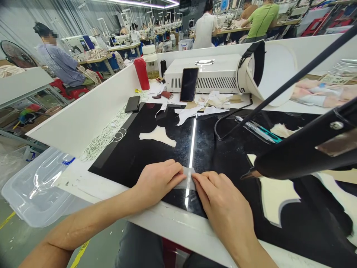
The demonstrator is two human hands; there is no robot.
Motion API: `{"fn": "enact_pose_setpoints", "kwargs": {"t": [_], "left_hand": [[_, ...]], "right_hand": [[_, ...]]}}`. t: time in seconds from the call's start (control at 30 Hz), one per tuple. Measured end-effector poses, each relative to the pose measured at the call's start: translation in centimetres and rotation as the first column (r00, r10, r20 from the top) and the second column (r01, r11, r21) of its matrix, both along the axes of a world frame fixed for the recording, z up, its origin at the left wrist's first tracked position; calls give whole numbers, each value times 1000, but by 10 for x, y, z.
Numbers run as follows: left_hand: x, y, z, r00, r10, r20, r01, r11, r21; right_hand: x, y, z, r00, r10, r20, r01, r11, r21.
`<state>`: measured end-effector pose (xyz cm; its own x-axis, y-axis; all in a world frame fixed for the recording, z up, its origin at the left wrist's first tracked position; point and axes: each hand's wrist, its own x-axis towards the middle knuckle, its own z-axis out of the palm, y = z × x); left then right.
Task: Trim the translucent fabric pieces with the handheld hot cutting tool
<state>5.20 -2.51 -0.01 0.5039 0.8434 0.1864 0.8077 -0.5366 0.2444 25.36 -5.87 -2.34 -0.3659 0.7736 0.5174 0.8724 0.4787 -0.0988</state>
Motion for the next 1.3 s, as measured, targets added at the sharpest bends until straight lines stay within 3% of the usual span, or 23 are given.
{"fn": "enact_pose_setpoints", "kwargs": {"t": [0.33, 0.47, 0.6, 0.8, 1.3], "left_hand": [[-1, -2, -2, 1000, -7, 7, 7, 998, 62], [-2, -3, -2, 999, -31, -14, 33, 974, 224], [-2, -4, 1, 989, -145, -25, 144, 925, 352], [4, -7, -1, 934, -357, 11, 329, 874, 358], [3, -6, -9, 937, -348, 12, 327, 891, 316]], "right_hand": [[1, 0, -4, 1000, 4, -6, -4, 1000, -26], [0, -1, -5, 999, -16, -42, 14, 999, -49], [-2, 0, -3, 998, -12, -65, 9, 999, -45], [-3, 0, -2, 996, 17, -89, -20, 999, -34], [-4, 0, 1, 997, 13, -80, -14, 1000, -5]]}}
